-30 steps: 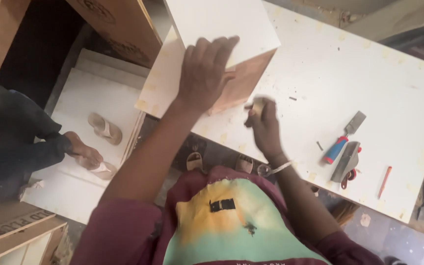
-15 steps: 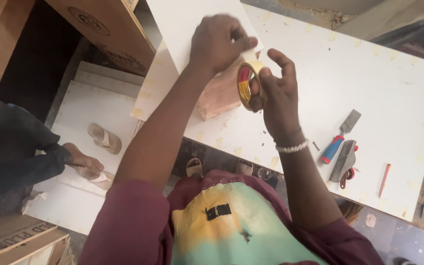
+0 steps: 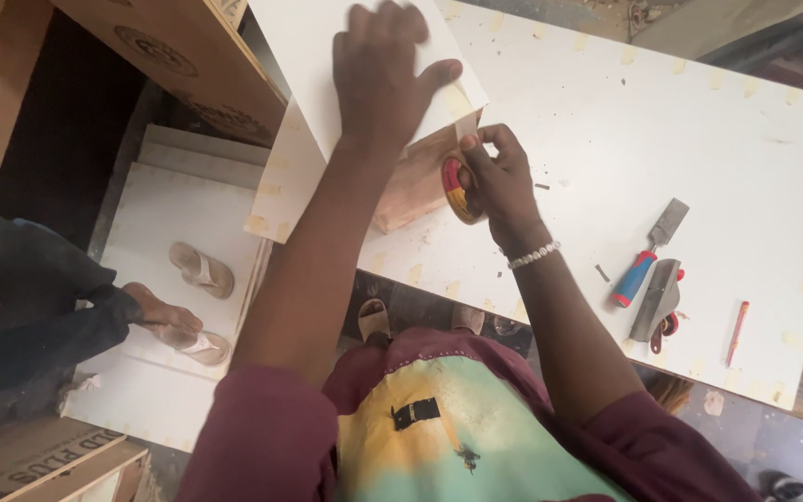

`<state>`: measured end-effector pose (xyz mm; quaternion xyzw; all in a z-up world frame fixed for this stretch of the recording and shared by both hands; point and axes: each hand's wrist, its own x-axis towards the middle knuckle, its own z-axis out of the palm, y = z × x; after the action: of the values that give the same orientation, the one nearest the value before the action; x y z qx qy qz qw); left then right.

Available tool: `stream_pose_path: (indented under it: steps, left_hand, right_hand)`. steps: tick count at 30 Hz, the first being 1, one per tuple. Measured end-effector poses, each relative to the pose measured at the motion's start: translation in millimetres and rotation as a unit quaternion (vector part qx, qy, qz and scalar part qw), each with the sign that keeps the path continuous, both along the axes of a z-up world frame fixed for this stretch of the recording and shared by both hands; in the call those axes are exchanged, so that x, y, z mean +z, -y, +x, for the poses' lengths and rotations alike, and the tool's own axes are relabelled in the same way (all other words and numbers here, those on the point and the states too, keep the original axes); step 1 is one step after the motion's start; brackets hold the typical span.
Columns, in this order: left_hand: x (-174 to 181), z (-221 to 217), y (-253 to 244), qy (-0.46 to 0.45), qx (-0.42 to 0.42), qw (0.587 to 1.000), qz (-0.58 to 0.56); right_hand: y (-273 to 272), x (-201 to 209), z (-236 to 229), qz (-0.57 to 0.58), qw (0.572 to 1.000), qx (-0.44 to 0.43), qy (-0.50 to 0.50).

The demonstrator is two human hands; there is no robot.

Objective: Applying a white laminate sheet to a wooden box-like furniture component using adhesive, a scraper tool, and masking tape for reinforcement.

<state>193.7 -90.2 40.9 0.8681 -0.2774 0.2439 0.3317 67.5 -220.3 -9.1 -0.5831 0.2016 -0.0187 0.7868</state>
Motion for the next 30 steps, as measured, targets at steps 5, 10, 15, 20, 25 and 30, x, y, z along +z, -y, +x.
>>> stream_pose_path:
  steps: [5,10,15,20,25,30]
  left_hand:
    - [-16.3,-39.7,8.7,0.125,0.003,0.954,0.272]
    - [-6.0,-54.2,13.4,0.087,0.002,0.988,0.129]
    - [-13.6,-59.1,21.7,0.113,0.047,0.986,0.115]
    - [-20.4,-47.5,27.7,0.083,0.042,0.986,0.136]
    - [-9.1,-47.7,0.1,0.071,-0.044,0.990,0.117]
    - [-0.2,-35.0,-53.4,-0.170,-0.133,0.970,-0.112]
  right_hand:
    - [-4.4,3.5,9.2,-0.053,0.999,-0.008,0.005]
    - [-11.3,-1.1,6.0,-0.069,0.996,-0.052,0.001]
    - [-7.9,-35.8,-10.2,-0.389,0.912,-0.053,0.121]
    - [-9.8,-50.6,-55.8,-0.551,0.810,-0.048,0.196]
    - [12.7,-11.7,-74.3,-0.151,0.974,0.076,0.152]
    - [-18.8,51.7,-54.6,-0.099,0.972,0.115,0.180]
